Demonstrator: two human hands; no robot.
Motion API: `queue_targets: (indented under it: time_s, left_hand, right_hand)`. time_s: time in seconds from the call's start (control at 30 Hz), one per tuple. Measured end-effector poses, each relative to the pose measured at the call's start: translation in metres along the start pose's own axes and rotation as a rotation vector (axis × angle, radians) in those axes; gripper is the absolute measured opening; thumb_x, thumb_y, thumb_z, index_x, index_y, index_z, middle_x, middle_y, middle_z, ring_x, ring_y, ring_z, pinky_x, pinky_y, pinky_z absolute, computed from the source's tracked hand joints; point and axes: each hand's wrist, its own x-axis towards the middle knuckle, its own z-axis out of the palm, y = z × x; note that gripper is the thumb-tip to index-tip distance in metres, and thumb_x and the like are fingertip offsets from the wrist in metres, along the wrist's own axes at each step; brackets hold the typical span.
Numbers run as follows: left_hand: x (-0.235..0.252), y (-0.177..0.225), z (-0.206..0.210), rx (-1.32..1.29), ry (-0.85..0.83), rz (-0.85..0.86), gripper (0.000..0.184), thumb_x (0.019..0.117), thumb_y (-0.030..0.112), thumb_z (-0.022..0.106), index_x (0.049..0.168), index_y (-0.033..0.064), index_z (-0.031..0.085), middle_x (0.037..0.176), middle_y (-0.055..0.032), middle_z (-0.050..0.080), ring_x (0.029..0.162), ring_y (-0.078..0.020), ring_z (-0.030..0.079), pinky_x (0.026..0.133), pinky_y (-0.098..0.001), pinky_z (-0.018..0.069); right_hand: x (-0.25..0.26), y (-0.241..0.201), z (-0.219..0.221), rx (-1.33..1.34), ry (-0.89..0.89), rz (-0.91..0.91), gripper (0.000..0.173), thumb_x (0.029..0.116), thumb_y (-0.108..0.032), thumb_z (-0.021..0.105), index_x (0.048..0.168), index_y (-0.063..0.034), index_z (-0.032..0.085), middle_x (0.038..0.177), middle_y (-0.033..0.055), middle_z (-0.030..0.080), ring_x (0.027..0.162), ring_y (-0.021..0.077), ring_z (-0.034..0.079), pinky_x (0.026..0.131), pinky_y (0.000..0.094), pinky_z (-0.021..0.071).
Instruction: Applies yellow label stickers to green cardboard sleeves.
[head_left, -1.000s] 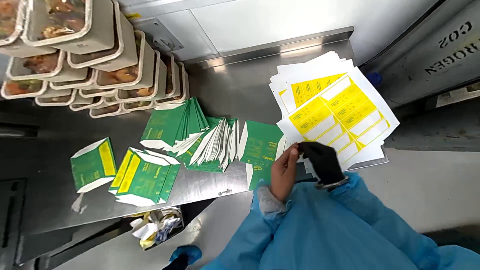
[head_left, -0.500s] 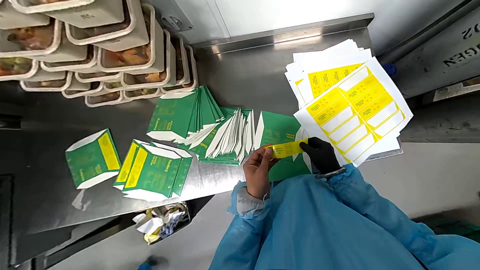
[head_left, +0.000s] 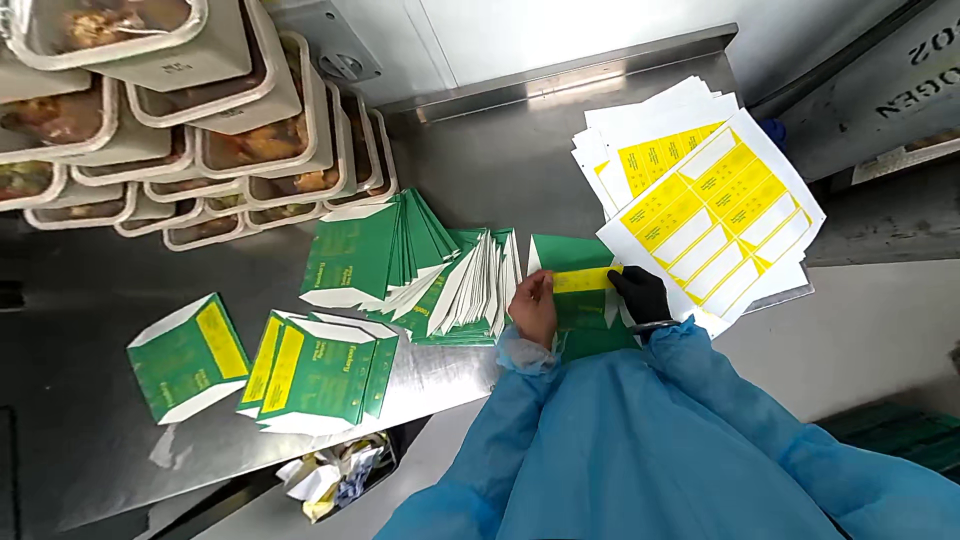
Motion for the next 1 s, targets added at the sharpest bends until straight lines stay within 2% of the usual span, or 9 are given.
queue_targets:
  time_s: [0.13,0.27,0.37,0.5,0.57,0.63,0.67,0.77,1.0]
  left_hand:
    - [-0.030,-0.004,-0.006,0.100,-0.025,-0.162,0.018,0.0996,0.024,0.070,0.113,0.0149,0.077,0.107,-0.0033,0.076,0.095,-0.0135,0.073,0.090,-0.0387,0.0600]
    - [-0.032,-0.008,-0.010,-0.032,0.067,-0.018,0.018,0.0981,0.018,0.071,0.113,0.0125,0.078,0.109,-0.0022,0.075,0.099,-0.0098,0.072,0.090,-0.0316,0.0610]
    - [-0.014,-0.009,-0.004,-0.079,0.097,0.001,0.020,0.0989,0.019,0.070,0.117,0.0117,0.076,0.107,-0.0029,0.076,0.093,-0.0102,0.073,0.087,-0.0327,0.0612]
    - [0.002,-0.012,0.008,-0.009,0.162,0.010,0.019,0.0983,0.023,0.072,0.116,0.0143,0.075,0.102,-0.0015,0.076,0.087,-0.0087,0.072,0.083,-0.0313,0.0614]
    - [0.007,-0.012,0.016,0.013,0.220,0.011,0.020,0.0974,0.018,0.072,0.115,0.0094,0.074,0.099,-0.0038,0.076,0.086,-0.0087,0.072,0.083,-0.0294,0.0606]
    - [0.010,-0.009,0.022,0.044,0.273,-0.016,0.030,0.0947,0.017,0.075,0.121,0.0058,0.068,0.097,-0.0044,0.075,0.084,-0.0097,0.072,0.081,-0.0303,0.0608]
    - [0.011,-0.006,0.022,0.049,0.277,-0.052,0.043,0.0929,0.016,0.078,0.129,0.0053,0.057,0.097,-0.0045,0.076,0.083,-0.0111,0.073,0.079,-0.0326,0.0616]
    - [0.011,-0.004,0.021,0.075,0.265,-0.116,0.059,0.0919,0.021,0.080,0.138,0.0102,0.043,0.095,-0.0025,0.075,0.077,-0.0134,0.072,0.072,-0.0364,0.0617]
    - [0.015,0.002,0.029,0.141,0.364,-0.123,0.038,0.0922,0.016,0.078,0.117,0.0071,0.050,0.092,-0.0021,0.072,0.080,-0.0106,0.071,0.074,-0.0317,0.0604]
  right_hand:
    - [-0.007,0.006,-0.013,-0.066,-0.055,0.006,0.020,0.0908,-0.035,0.077,0.093,-0.0146,0.078,0.083,0.0012,0.075,0.077,0.0153,0.070,0.072,0.0458,0.0559]
    - [-0.014,-0.001,-0.015,-0.087,-0.036,-0.112,0.020,0.0910,-0.035,0.076,0.090,-0.0153,0.077,0.079,-0.0021,0.074,0.072,0.0107,0.069,0.068,0.0394,0.0568]
    - [-0.005,-0.007,-0.009,-0.137,-0.004,-0.130,0.023,0.0908,-0.038,0.075,0.087,-0.0160,0.077,0.075,-0.0018,0.072,0.066,0.0125,0.066,0.063,0.0419,0.0540]
    - [0.016,-0.008,-0.001,-0.229,0.000,-0.168,0.027,0.0918,-0.043,0.072,0.090,-0.0165,0.077,0.081,-0.0002,0.074,0.077,0.0177,0.069,0.072,0.0489,0.0552]
    - [0.023,-0.009,0.003,-0.268,0.002,-0.164,0.028,0.0920,-0.042,0.071,0.090,-0.0154,0.077,0.082,0.0020,0.074,0.078,0.0209,0.070,0.073,0.0516,0.0545]
    - [0.028,-0.011,0.007,-0.328,0.002,-0.169,0.028,0.0929,-0.043,0.070,0.090,-0.0155,0.077,0.082,0.0029,0.074,0.080,0.0228,0.070,0.074,0.0527,0.0543]
    - [0.029,-0.010,0.008,-0.357,0.001,-0.169,0.028,0.0931,-0.042,0.069,0.090,-0.0150,0.076,0.082,0.0038,0.073,0.082,0.0243,0.070,0.074,0.0534,0.0540]
    - [0.034,-0.008,0.008,-0.377,-0.041,-0.092,0.030,0.0933,-0.044,0.069,0.091,-0.0157,0.077,0.084,0.0047,0.074,0.084,0.0253,0.071,0.076,0.0550,0.0547]
    - [0.037,-0.012,0.014,-0.370,-0.074,-0.030,0.031,0.0923,-0.048,0.070,0.093,-0.0184,0.078,0.086,0.0035,0.075,0.087,0.0252,0.070,0.078,0.0548,0.0534]
